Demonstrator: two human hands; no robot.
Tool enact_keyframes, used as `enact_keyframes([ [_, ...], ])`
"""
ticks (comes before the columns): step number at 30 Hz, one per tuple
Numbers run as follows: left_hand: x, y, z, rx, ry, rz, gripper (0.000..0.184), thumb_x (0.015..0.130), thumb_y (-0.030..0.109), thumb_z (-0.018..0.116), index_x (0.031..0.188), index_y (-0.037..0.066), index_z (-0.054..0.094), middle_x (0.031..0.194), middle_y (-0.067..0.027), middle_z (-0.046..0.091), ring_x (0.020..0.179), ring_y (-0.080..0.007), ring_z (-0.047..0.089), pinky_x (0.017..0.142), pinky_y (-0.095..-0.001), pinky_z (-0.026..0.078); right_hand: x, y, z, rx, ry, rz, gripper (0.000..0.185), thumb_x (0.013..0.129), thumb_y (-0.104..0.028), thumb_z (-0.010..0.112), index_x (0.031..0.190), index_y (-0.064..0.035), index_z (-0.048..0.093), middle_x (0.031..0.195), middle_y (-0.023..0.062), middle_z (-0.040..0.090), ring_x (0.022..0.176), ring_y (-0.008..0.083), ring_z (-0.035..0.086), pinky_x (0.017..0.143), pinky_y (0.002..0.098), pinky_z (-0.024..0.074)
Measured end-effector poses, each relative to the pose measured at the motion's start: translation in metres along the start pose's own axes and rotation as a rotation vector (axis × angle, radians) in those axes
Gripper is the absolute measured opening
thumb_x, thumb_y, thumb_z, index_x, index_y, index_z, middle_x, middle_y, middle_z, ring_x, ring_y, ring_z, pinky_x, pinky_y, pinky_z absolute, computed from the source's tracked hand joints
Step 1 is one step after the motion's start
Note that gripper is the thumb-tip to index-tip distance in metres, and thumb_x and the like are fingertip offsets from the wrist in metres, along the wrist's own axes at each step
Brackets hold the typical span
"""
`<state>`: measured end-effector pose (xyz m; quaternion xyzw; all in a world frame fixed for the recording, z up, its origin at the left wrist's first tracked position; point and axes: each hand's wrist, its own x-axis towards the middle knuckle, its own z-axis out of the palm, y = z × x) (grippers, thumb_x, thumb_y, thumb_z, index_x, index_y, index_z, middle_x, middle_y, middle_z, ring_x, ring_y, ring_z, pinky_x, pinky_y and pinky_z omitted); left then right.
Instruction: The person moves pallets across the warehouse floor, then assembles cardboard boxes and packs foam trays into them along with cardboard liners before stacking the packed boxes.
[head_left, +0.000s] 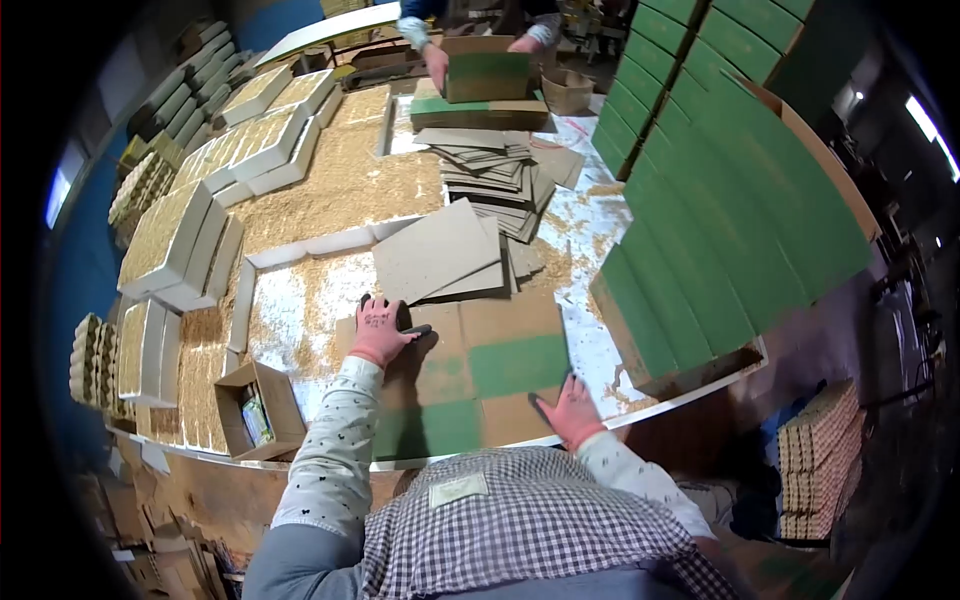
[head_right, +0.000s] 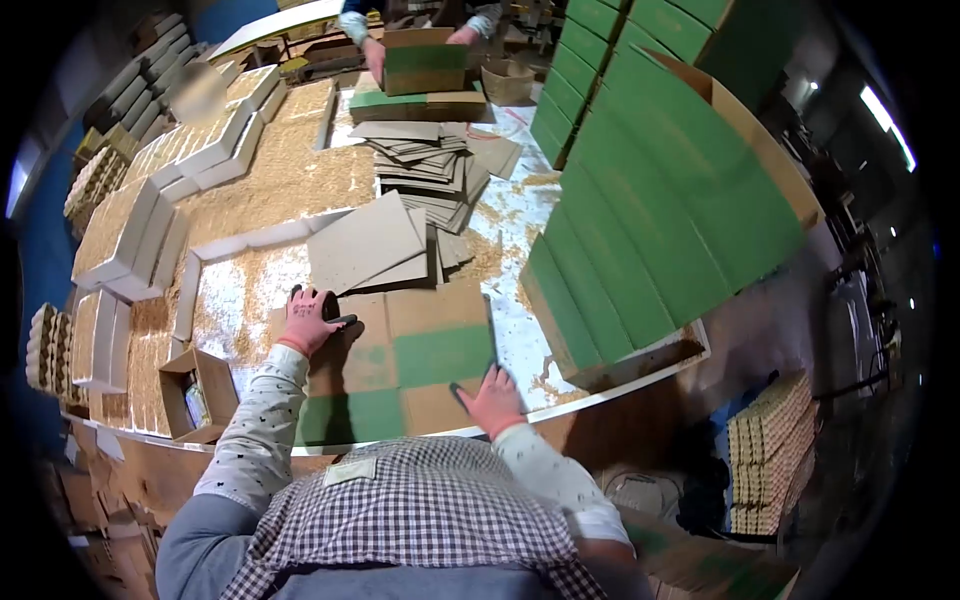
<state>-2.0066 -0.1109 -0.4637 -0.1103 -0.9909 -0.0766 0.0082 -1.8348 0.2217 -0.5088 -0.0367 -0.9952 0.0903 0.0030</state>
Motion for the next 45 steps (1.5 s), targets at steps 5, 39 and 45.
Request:
enact_keyframes([
  [5,-0.011,-0.011,-0.055,0.007,0.177,0.311,0.063,0.062,0.048,0.074,0.108,0.011,0.054,0.116,-0.0110,0.051,0.116,-0.0291,0.043,0.101,-0.0451,0.026,0.038,-0.021,-0.145,0.059,-0.489,0.057,0.083,0.079,-0.055,0.053,0.126,0.0117,0.036,0.129,0.0288,0.040,0.116,0.0381,0.044,0.096,0.0409,0.0377],
  [39,-0.155,0.038,-0.175,-0.206,0.440,0.469,0.035,0.061,0.013,0.070,0.093,0.023,0.062,0.094,0.0054,0.059,0.105,-0.0192,0.052,0.096,-0.0563,0.028,0.192,-0.181,-0.225,-0.182,-0.192,-0.870,0.049,0.090,-0.044,0.042,0.107,0.0007,0.052,0.076,0.0162,0.064,0.075,0.0319,0.063,0.063,0.0385,0.0493],
  [45,-0.151,-0.007,-0.201,-0.246,0.431,0.034,0.062,0.080,0.032,0.060,0.129,0.000,0.040,0.135,-0.0181,0.041,0.125,-0.0346,0.038,0.108,-0.0432,0.023,0.171,-0.234,-0.206,-0.152,0.057,-0.732,0.062,0.081,-0.042,0.059,0.128,-0.0041,0.042,0.112,0.0157,0.056,0.106,0.0299,0.053,0.089,0.0424,0.0415],
])
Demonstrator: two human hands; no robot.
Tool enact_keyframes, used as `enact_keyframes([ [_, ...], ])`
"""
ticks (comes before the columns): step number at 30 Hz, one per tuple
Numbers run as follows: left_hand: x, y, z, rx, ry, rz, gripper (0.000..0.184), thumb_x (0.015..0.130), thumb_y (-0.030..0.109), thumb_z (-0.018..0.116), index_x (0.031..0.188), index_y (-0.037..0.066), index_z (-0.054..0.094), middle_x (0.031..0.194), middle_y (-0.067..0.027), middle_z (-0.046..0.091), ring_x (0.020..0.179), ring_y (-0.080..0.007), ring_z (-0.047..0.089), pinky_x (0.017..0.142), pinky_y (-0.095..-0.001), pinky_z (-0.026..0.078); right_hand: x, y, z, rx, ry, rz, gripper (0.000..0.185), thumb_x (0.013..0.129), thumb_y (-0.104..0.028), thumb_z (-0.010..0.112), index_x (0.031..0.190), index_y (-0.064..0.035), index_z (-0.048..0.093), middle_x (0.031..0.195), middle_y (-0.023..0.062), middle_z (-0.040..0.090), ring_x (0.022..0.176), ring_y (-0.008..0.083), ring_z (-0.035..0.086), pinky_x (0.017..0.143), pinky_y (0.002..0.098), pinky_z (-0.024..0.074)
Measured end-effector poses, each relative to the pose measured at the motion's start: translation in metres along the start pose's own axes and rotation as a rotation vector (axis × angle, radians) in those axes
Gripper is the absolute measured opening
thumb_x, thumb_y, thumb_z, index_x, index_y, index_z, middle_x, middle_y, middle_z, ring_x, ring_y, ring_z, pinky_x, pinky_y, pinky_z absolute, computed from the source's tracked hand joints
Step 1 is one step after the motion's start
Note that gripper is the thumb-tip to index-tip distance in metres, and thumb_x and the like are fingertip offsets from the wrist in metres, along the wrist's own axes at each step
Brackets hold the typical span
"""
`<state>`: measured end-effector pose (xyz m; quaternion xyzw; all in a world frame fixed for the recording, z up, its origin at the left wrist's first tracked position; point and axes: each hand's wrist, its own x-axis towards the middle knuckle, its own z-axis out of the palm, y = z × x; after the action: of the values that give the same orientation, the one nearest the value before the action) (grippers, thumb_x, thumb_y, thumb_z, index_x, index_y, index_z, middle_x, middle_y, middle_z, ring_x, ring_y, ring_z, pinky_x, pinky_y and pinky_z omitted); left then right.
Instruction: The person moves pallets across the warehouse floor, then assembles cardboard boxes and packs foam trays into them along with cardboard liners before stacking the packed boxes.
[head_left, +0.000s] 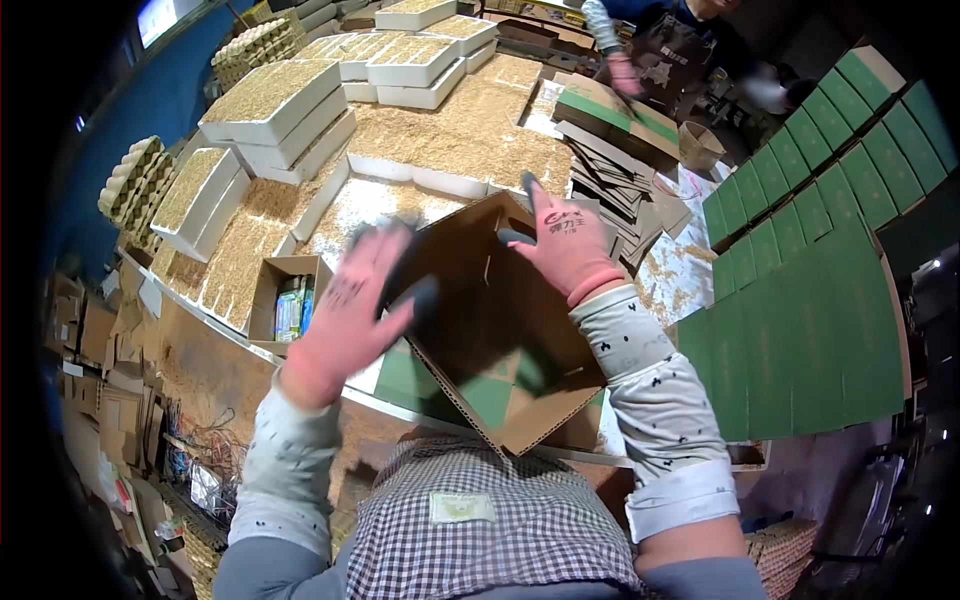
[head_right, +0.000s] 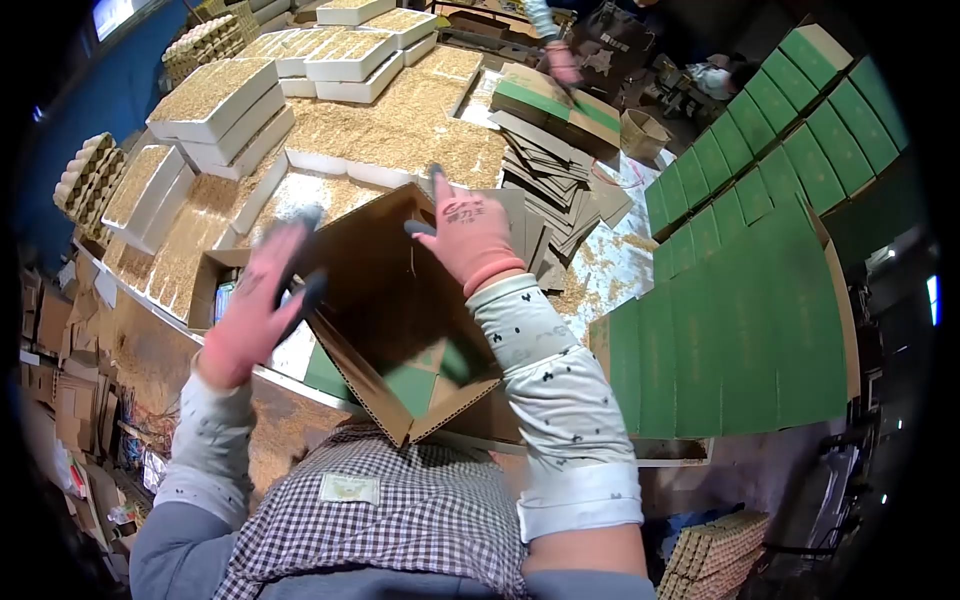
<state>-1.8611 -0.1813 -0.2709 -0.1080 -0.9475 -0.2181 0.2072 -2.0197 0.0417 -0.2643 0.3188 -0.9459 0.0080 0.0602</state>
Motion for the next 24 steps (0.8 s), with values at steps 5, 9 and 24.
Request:
enact_keyframes([
  [5,0.031,-0.007,0.023,0.170,-0.208,-0.068,0.052,0.083,0.035,0.057,0.125,0.005,0.047,0.120,-0.0135,0.055,0.114,-0.0313,0.048,0.100,-0.0408,0.035,-0.099,0.050,-0.045,0.564,-0.521,-0.598,0.089,0.062,-0.053,0.070,0.132,-0.0052,0.042,0.136,0.0176,0.039,0.131,0.0384,0.028,0.109,0.0487,0.0158],
  [9,0.049,-0.004,0.066,0.237,-0.204,0.254,0.032,0.079,0.039,0.060,0.097,0.013,0.066,0.100,-0.0050,0.062,0.102,-0.0237,0.054,0.090,-0.0355,0.040,-0.136,-0.033,0.022,0.146,-0.022,-0.112,0.072,0.071,-0.045,0.066,0.130,-0.0087,0.045,0.131,0.0171,0.044,0.123,0.0387,0.039,0.105,0.0528,0.0219],
  [24,0.037,-0.014,0.101,0.063,-0.196,-0.298,0.047,0.081,0.045,0.053,0.107,0.006,0.059,0.090,-0.0136,0.064,0.087,-0.0285,0.061,0.077,-0.0367,0.047,-0.103,0.097,0.097,0.621,0.008,-0.228,0.034,0.093,-0.024,0.043,0.115,0.0006,0.051,0.113,0.0230,0.054,0.098,0.0381,0.055,0.085,0.0398,0.0449],
])
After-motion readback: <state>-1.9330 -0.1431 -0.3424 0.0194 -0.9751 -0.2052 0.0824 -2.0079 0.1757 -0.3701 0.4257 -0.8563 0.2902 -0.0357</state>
